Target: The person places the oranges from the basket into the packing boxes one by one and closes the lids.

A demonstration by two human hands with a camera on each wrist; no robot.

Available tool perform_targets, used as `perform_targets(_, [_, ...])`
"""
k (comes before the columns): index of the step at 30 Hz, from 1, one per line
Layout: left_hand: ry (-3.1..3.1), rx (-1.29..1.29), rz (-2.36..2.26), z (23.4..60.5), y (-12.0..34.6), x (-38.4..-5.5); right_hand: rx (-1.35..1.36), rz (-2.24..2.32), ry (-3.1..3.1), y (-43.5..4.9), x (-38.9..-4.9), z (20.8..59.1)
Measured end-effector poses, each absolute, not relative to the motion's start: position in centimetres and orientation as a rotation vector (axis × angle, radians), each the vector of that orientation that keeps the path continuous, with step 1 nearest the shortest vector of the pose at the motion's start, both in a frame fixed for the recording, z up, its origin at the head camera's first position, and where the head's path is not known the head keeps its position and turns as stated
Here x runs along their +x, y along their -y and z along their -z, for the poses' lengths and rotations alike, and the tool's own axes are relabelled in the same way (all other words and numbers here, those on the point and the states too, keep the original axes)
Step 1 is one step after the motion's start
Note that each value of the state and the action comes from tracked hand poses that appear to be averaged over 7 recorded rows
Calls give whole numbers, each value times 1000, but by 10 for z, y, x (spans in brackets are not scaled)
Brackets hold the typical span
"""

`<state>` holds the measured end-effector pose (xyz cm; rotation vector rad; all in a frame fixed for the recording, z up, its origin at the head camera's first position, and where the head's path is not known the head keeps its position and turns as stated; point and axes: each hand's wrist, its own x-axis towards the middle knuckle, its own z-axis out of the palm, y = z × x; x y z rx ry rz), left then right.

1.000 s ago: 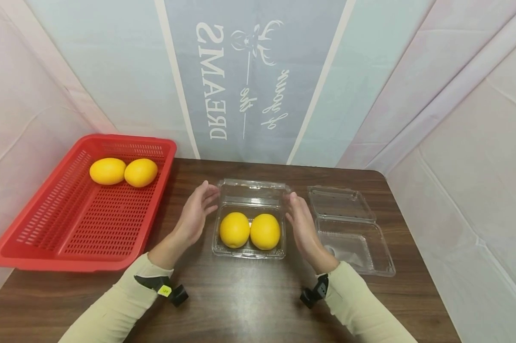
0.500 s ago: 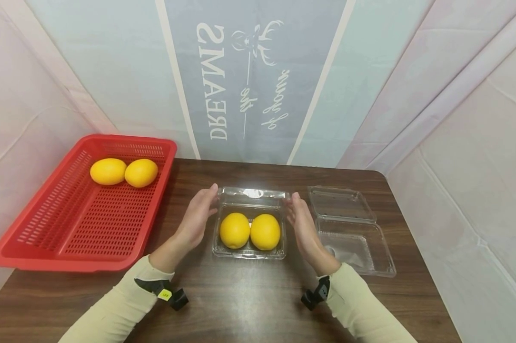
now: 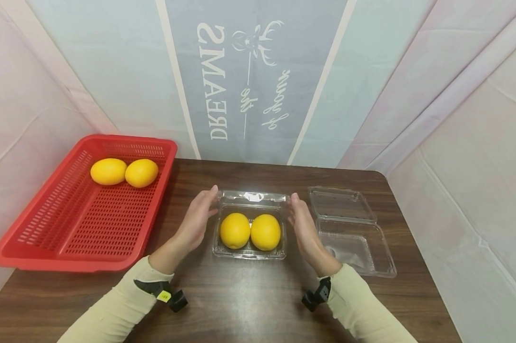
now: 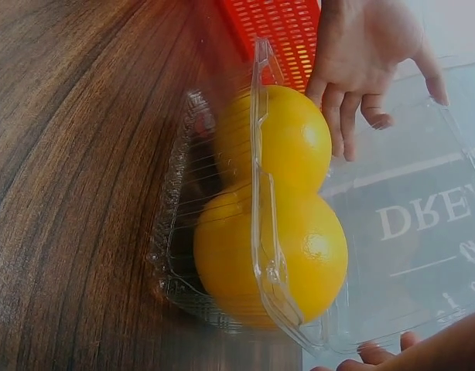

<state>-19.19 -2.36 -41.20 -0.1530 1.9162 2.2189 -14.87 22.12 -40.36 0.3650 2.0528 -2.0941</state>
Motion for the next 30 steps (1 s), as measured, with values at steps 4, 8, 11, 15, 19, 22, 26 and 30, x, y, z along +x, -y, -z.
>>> perform_targets(4, [-1915, -133, -2207, 411, 26, -190, 369, 2081, -2035, -222, -146, 401])
perform_targets(8, [-1913, -125, -2178, 409, 27, -186, 357, 2065, -2021, -223, -143, 399])
perform_targets(11, [-1910, -125, -2147, 406, 29, -181, 343, 2027, -2031, -224, -140, 400])
perform_targets(15, [-1919, -111, -2126, 407, 32, -177, 327, 1973, -2016, -225, -136, 400])
perform_targets(19, [-1933, -103, -2062, 409, 36, -174, 324, 1937, -1954, -226, -133, 402])
perform_targets(22, [-1931, -99, -1987, 411, 39, -171, 329, 1908, -1914, -227, -130, 403])
perform_targets(26, [-1895, -96, -1916, 413, 45, -167, 311, 1842, -1902, -230, -127, 406])
perform_targets(30, [-1846, -93, -1880, 415, 49, -164, 307, 1793, -1900, -232, -123, 409])
